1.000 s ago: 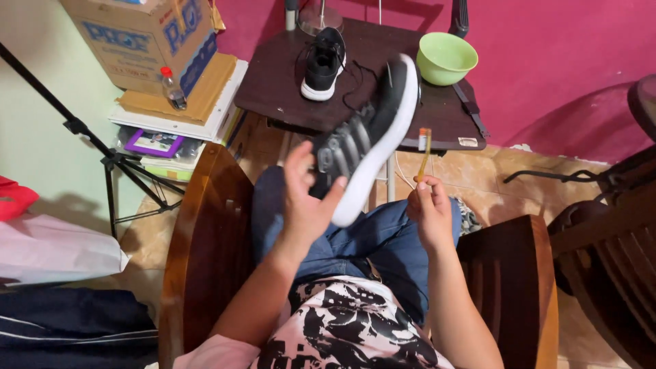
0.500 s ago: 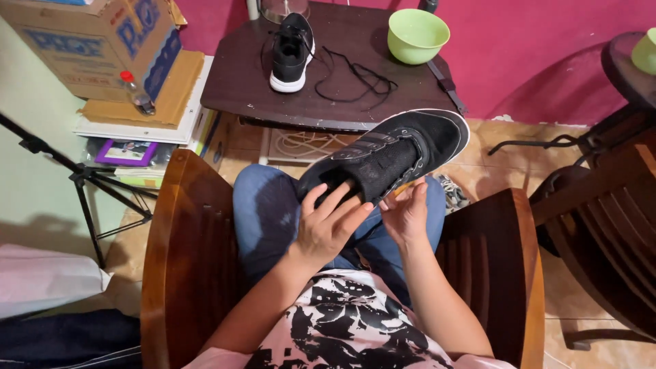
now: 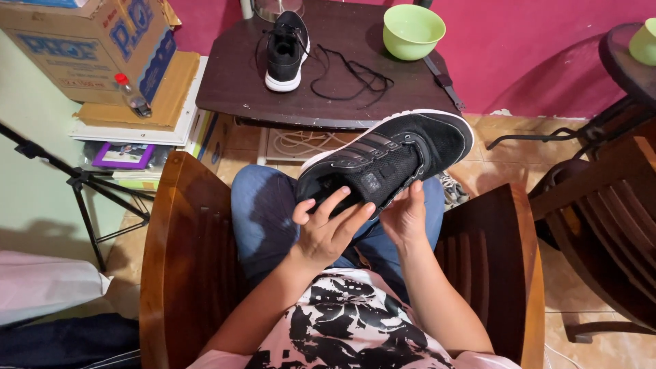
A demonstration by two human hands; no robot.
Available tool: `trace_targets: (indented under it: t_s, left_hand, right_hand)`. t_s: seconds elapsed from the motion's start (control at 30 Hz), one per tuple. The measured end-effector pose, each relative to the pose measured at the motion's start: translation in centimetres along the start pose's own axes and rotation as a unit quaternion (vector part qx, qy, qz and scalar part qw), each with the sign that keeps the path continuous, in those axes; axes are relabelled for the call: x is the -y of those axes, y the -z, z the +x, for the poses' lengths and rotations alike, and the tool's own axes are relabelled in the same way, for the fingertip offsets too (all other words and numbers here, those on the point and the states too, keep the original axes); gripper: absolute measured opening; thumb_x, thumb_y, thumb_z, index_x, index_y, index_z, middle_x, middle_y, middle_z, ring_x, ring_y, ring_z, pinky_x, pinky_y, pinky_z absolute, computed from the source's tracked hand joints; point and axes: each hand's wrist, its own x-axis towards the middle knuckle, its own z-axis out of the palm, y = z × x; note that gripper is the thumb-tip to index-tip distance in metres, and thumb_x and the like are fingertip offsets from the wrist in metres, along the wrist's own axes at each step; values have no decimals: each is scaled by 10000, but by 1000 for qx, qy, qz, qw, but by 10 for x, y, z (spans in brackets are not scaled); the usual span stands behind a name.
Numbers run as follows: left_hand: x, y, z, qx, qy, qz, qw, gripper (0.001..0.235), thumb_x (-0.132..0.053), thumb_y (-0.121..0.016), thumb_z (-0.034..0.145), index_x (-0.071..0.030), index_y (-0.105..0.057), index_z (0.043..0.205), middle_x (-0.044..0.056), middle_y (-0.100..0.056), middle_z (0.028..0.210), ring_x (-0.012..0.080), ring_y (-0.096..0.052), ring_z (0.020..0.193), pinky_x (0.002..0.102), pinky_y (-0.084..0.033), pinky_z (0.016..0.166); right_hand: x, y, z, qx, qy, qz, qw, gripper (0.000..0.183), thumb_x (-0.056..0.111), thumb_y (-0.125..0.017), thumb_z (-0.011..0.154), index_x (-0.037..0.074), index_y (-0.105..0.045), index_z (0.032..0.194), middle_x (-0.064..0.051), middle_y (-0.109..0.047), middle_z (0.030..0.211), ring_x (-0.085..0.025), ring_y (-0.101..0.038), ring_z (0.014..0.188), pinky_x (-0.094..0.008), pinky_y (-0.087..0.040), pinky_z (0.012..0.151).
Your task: The person sits cross-legged on a chair and laces a black sneaker by hand. They thread the laces through the eyelets, pull them tight, and tie a knot, repeating the process to secure the shoe.
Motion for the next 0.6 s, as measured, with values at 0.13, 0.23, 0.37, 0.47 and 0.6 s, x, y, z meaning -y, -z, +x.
trace_targets:
  t_s: [0.13,0.23,0.37,0.47,0.6]
  left_hand:
    - [-1,-2,0,-9,-3,-8,1000,373,-58,-582,1031,-208,-663,1363,-40,-741,990,243,-701,1121,512,-301,971]
    - [6,-5,-2,17,13,-35,999,249,-105,-636,1004,-190,-702,1229,30,-698,990,256,-691,985,450,-418,955]
    - [28,-22,-31,54,84,-100,990,276,-154,-770,893,-115,-704,1157,71,-635,858,288,-679,755,411,-553,697]
    - [40,-19,-43,74,273,-138,949,367,-140,-806,844,-69,-676,1179,123,-676,935,352,-692,873,445,-559,754]
    - [55,-29,-71,27,487,-140,862,504,-88,-863,774,-81,-644,1228,158,-736,1069,380,-721,992,452,-589,803]
  right_hand:
    - [-31,90,16,-10,-20,1,1000,473,623,-620,925,216,-719,1147,-27,-783,931,-197,-752,836,-446,-611,921]
    - [-39,100,15,-8,-33,0,999,472,661,-623,912,222,-664,744,85,-466,534,-90,-438,479,-242,-452,543]
    - [-52,103,24,-36,-30,-98,994,505,396,-614,989,409,-388,1440,70,-548,989,-111,-531,636,-226,-439,544]
    - [-54,86,38,28,-4,-150,988,528,239,-565,1035,255,-295,1489,2,-482,962,-59,-405,575,-181,-332,479]
    - [-72,132,105,-140,-24,-293,946,402,125,-514,981,112,-426,1373,-67,-588,871,-133,-519,498,-221,-384,424]
